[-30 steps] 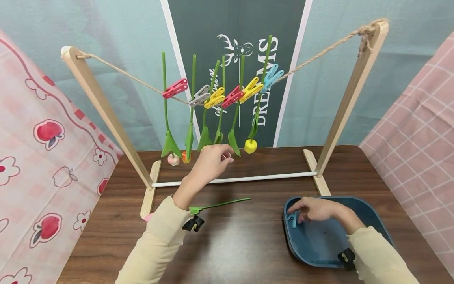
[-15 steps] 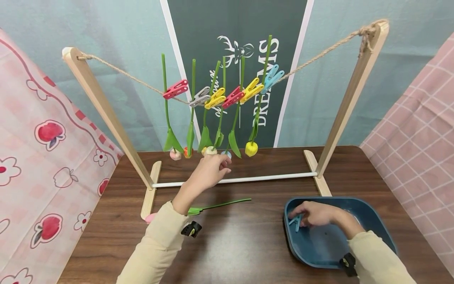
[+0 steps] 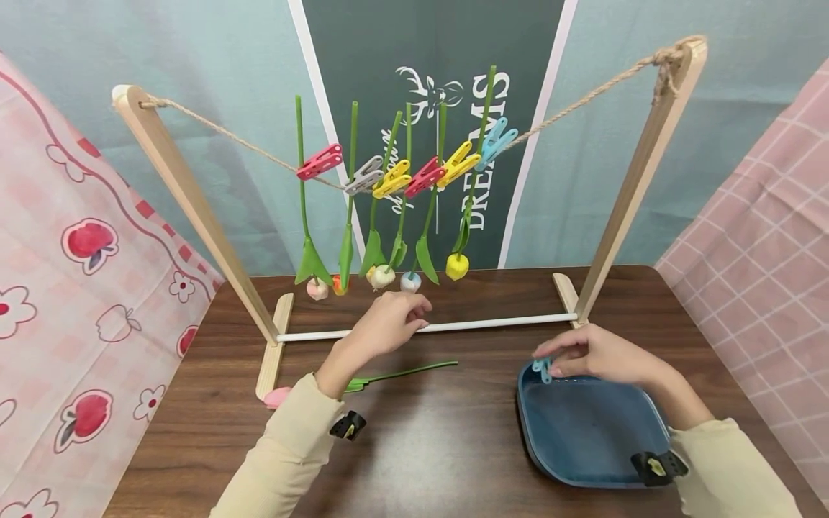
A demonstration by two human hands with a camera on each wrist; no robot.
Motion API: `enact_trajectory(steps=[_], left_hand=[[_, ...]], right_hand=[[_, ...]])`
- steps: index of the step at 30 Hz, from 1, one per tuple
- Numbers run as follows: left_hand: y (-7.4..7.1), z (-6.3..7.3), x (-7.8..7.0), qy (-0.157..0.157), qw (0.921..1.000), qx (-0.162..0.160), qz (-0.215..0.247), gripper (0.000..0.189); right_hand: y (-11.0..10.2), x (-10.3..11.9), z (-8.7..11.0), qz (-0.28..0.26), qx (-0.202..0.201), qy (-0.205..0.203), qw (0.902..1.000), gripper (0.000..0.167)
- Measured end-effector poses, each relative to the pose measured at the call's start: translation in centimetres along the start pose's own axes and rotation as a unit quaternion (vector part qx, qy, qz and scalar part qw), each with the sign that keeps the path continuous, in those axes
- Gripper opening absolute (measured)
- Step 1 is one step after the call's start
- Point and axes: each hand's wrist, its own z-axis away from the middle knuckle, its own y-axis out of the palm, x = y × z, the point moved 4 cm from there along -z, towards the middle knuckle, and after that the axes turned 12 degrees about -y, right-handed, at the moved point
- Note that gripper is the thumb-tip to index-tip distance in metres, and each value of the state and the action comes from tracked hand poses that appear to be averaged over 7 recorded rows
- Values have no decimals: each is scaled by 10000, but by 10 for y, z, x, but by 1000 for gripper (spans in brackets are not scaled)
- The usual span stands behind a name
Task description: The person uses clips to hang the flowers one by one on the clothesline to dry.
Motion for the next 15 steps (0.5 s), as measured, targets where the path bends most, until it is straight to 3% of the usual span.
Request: enact_trajectory(steps=[4,10,15], left_hand=[[9,0,-12,465,9988,173,-23,21],[23,0,-25,1166,9923,396,115,27],[29,1,-28,1583,9845,646,400,26]], right_hand=[[4,15,-24,-206,71,-237,9995,29],[23,30,-62,-835,522,-719,9925,27],[33,36,-79,-934,821,-1264,9841,26]])
